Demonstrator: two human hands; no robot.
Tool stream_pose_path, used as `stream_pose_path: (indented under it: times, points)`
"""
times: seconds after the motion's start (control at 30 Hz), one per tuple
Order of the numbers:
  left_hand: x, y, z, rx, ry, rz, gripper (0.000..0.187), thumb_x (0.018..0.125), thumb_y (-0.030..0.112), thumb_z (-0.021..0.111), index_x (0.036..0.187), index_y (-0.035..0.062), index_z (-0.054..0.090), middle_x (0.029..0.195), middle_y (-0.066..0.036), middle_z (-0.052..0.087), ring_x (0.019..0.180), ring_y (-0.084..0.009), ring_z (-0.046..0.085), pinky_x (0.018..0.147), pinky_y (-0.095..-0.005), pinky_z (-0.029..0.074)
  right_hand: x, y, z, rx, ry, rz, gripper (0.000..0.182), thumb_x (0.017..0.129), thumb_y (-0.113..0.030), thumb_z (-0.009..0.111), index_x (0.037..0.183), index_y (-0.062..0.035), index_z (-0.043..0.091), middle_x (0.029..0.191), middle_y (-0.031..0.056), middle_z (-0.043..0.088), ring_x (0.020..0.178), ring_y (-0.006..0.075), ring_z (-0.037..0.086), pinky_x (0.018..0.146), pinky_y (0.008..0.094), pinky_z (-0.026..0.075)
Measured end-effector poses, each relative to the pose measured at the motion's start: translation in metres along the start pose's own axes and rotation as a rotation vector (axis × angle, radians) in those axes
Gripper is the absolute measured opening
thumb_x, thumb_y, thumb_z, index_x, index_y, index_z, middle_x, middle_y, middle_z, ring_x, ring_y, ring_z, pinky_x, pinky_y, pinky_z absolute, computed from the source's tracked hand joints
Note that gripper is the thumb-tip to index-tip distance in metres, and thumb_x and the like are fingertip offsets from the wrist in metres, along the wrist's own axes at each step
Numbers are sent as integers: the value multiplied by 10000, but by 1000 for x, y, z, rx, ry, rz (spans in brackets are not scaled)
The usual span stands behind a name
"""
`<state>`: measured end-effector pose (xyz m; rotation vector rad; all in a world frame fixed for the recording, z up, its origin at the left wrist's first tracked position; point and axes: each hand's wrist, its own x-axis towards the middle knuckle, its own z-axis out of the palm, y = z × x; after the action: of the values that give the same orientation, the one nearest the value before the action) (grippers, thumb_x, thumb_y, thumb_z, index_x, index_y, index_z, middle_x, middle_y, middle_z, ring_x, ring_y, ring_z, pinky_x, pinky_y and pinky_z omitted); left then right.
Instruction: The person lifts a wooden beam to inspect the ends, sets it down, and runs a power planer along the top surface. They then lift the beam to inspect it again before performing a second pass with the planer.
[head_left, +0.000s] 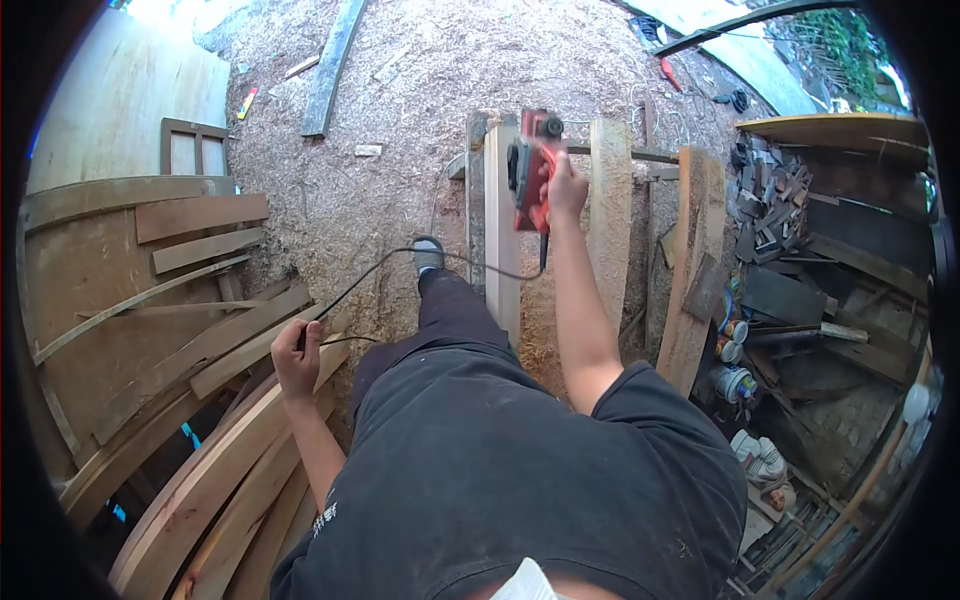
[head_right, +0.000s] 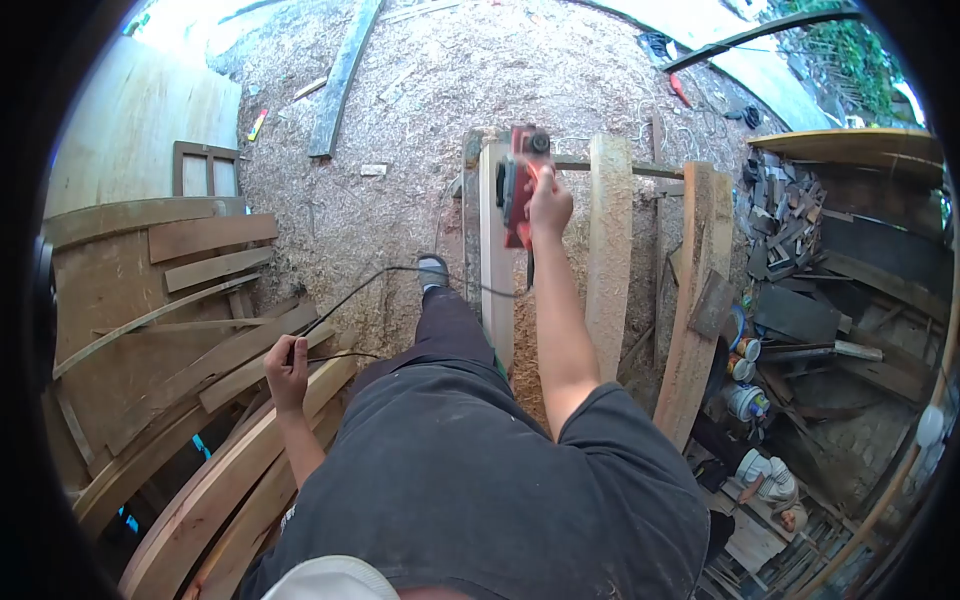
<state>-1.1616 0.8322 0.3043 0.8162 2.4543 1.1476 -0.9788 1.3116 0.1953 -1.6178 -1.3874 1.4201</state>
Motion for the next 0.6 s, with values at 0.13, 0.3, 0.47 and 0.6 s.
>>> stream_pose_path:
  times: [0.13,0.3,0.47,0.6]
  points:
    - [-43,-25,-14,-18,23,114,310,1019,185,695,815,-13,572,666,-98,487,592,-185,450,565,-333,367,-103,41,-66,38,-24,81,441,1047,-384,553,949,-3,753,738,66,681,436,108,531,371,277,392]
    - [-138,-55,-48,-160,0,190,360,1049,224,659,801,-8,540,685,-64,446,633,-146,420,594,-308,351,-250,106,-143,83,-7,108,432,1045,-381,556,966,1,744,738,66,676,422,109,520,363,281,389]
    - [-272,-85,-94,-154,70,330,421,1054,244,645,751,-20,518,636,-82,438,573,-182,417,553,-349,325,-411,162,-214,178,101,95,444,1036,-384,591,910,10,751,717,81,689,406,111,518,357,274,383]
    - [-374,-95,-131,-224,61,350,484,1084,240,599,724,-3,384,626,-60,312,571,-157,308,538,-366,248,-521,183,-272,205,105,86,432,1029,-389,586,936,0,749,733,79,695,410,119,525,356,280,393]
